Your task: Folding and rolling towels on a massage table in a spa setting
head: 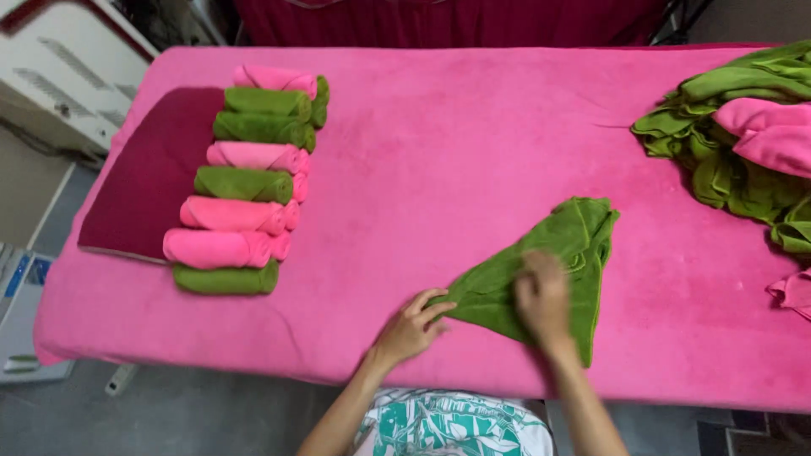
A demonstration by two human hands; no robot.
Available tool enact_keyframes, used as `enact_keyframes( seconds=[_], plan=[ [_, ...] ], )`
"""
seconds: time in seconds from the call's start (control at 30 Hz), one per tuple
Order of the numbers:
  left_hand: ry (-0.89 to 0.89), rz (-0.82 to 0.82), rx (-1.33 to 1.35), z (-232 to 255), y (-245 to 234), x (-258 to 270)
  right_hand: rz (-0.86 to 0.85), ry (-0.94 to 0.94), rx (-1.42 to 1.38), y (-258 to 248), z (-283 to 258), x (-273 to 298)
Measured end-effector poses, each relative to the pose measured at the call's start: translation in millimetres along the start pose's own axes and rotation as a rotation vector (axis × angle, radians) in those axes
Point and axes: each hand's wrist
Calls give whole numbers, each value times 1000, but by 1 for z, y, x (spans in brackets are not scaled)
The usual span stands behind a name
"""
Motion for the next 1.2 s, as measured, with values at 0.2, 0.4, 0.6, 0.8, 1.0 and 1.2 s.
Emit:
enact_keyframes(
  seconds=[0.2,0.4,0.6,0.8,1.0,1.2],
  plan=[
    [-228,222,47,-49,48,5,103,278,111,-53,116,-12],
    [-379,199,107,-37,6,-32,30,289,80,-29,120,-29],
    [-112,293,-348,-83,-69,-102,376,229,-289,-72,109,-106],
    [284,439,-1002,3,-198,-222,602,221,-815,-137,13,-224],
    [153,443,-1109,68,-238,-232,523,-157,-1086,-191,-115,-224],
    [68,751,-727,48,-213,-245,592,-159,-1215,-176,-122,-201]
  ],
)
Point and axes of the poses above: each hand's wrist, its own x-axis away from the middle knuckle, its own y-axis out of the palm, z = x × y, and after that the axes turned 9 degrees about -x, right-handed
